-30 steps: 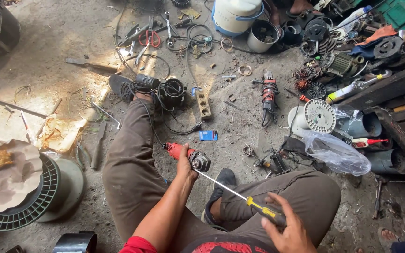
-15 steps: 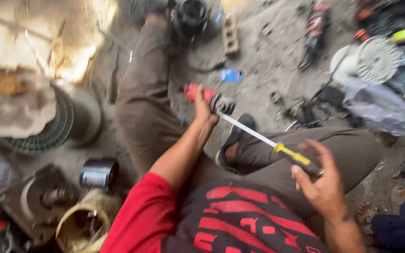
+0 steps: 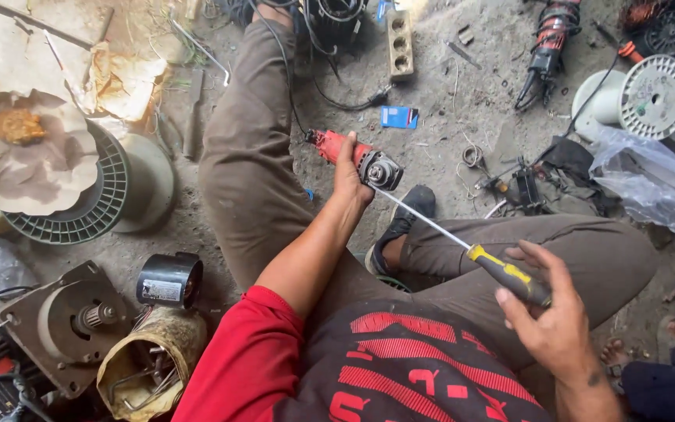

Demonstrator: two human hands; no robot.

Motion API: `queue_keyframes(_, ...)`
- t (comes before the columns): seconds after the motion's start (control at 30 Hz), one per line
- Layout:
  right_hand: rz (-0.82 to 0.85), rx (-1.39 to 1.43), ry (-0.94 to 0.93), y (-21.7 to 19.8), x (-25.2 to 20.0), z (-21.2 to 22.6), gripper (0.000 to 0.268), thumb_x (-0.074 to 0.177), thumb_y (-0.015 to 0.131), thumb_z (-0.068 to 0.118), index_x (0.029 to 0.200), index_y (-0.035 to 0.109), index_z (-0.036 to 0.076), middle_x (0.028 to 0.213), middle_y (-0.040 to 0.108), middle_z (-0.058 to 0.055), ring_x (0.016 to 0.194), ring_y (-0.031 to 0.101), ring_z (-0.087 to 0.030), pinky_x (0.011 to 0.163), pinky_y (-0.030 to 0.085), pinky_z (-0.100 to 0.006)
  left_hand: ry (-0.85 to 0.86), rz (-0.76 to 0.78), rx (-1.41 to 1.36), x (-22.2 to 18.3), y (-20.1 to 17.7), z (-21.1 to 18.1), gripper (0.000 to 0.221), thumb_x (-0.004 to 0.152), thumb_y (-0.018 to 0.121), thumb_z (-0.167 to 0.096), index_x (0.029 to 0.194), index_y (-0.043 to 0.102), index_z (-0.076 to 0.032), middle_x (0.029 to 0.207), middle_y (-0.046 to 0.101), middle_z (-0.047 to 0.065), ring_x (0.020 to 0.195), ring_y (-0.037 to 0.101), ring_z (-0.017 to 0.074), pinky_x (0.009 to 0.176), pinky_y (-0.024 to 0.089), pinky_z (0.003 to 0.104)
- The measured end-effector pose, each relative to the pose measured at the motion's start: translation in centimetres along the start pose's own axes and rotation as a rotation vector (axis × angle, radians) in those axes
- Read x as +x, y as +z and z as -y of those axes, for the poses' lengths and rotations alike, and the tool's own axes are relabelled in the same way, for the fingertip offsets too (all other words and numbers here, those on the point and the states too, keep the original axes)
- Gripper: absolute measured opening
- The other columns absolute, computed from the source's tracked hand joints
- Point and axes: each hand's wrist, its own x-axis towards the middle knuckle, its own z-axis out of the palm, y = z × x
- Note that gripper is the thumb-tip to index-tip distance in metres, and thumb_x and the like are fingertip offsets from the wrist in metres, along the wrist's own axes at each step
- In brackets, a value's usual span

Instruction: Disassembling and inspecting an electric angle grinder using a screwdriver to remove components.

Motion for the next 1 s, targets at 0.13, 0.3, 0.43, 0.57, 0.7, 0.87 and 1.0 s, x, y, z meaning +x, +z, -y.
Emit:
queue_keyframes(0.13, -0.155, -0.176, -0.082, 0.4, 0.0, -0.8, 0.040, 0.107, 0.071, 0.001, 0.147, 0.069, -0.001, 0.065, 0.073, -0.010, 0.050, 0.065, -0.017, 0.050, 0.051, -0.029, -0.015, 0.027, 0.031, 0.7, -0.6, 0.2, 0.046, 0.099, 0.085, -0.042, 0.120, 0.067, -0.006, 0.088, 0.080, 0.019, 0.069, 0.076, 0.0268, 0.065, 0.066, 0.038)
queue_keyframes(0.3, -0.022, 0.060, -0.127, 0.0, 0.0, -1.1, 0.076, 0.091, 0.070, -0.013, 0.163, 0.052, -0.003, 0.146, 0.072, -0.019, 0.080, 0.077, -0.021, 0.065, 0.067, -0.031, -0.009, -0.011, 0.023, -0.5, 0.0, 0.0, 0.038, 0.102, 0.081, -0.038, 0.119, 0.062, -0.010, 0.086, 0.077, 0.017, 0.065, 0.073, 0.0254, 0.058, 0.063, 0.036)
queue_keyframes(0.43, -0.176, -0.283, -0.019, -0.1, 0.6, -1.1, 0.036, 0.112, 0.065, 0.013, 0.146, 0.074, 0.005, 0.080, 0.079, -0.010, 0.052, 0.072, -0.019, 0.054, 0.056, -0.035, -0.007, -0.029, 0.020, 0.0, -0.4, 0.3, 0.038, 0.099, 0.084, -0.037, 0.118, 0.063, -0.012, 0.087, 0.074, 0.013, 0.067, 0.073, 0.0241, 0.058, 0.063, 0.036)
queue_keyframes(0.57, -0.087, -0.174, -0.045, -0.1, 0.8, -0.4, 0.067, 0.093, 0.078, 0.002, 0.158, 0.064, 0.007, 0.107, 0.079, -0.008, 0.068, 0.074, -0.017, 0.057, 0.058, -0.031, -0.008, -0.046, 0.028, 0.0, -0.1, -0.1, 0.034, 0.102, 0.082, -0.038, 0.115, 0.065, -0.012, 0.086, 0.076, 0.014, 0.067, 0.073, 0.0248, 0.059, 0.063, 0.036)
queue_keyframes(0.7, -0.096, -0.253, 0.156, -0.2, 1.6, 0.3, 0.056, 0.101, 0.074, 0.013, 0.157, 0.071, 0.013, 0.063, 0.072, -0.009, 0.056, 0.067, -0.022, 0.059, 0.054, -0.037, -0.012, -0.074, 0.029, -0.4, 0.5, 0.0, 0.036, 0.101, 0.084, -0.036, 0.115, 0.063, -0.010, 0.088, 0.070, 0.009, 0.067, 0.069, 0.0218, 0.056, 0.061, 0.035)
queue_keyframes(0.87, -0.104, -0.089, -0.022, -0.1, 1.4, -0.9, 0.053, 0.099, 0.071, -0.001, 0.151, 0.066, 0.003, 0.103, 0.075, -0.014, 0.065, 0.075, -0.021, 0.056, 0.061, -0.033, -0.014, -0.081, 0.044, -0.2, 0.1, 0.0, 0.034, 0.102, 0.083, -0.037, 0.115, 0.064, -0.011, 0.088, 0.070, 0.009, 0.066, 0.069, 0.0219, 0.056, 0.061, 0.036)
queue_keyframes(1.0, -0.015, -0.062, 0.087, -0.4, 1.7, -0.2, 0.090, 0.086, 0.082, -0.001, 0.169, 0.052, 0.013, 0.155, 0.077, -0.007, 0.082, 0.080, -0.021, 0.057, 0.069, -0.035, -0.012, -0.071, 0.038, 0.1, -0.1, 0.0, 0.034, 0.102, 0.083, -0.037, 0.114, 0.065, -0.010, 0.087, 0.073, 0.010, 0.068, 0.071, 0.0228, 0.058, 0.063, 0.036)
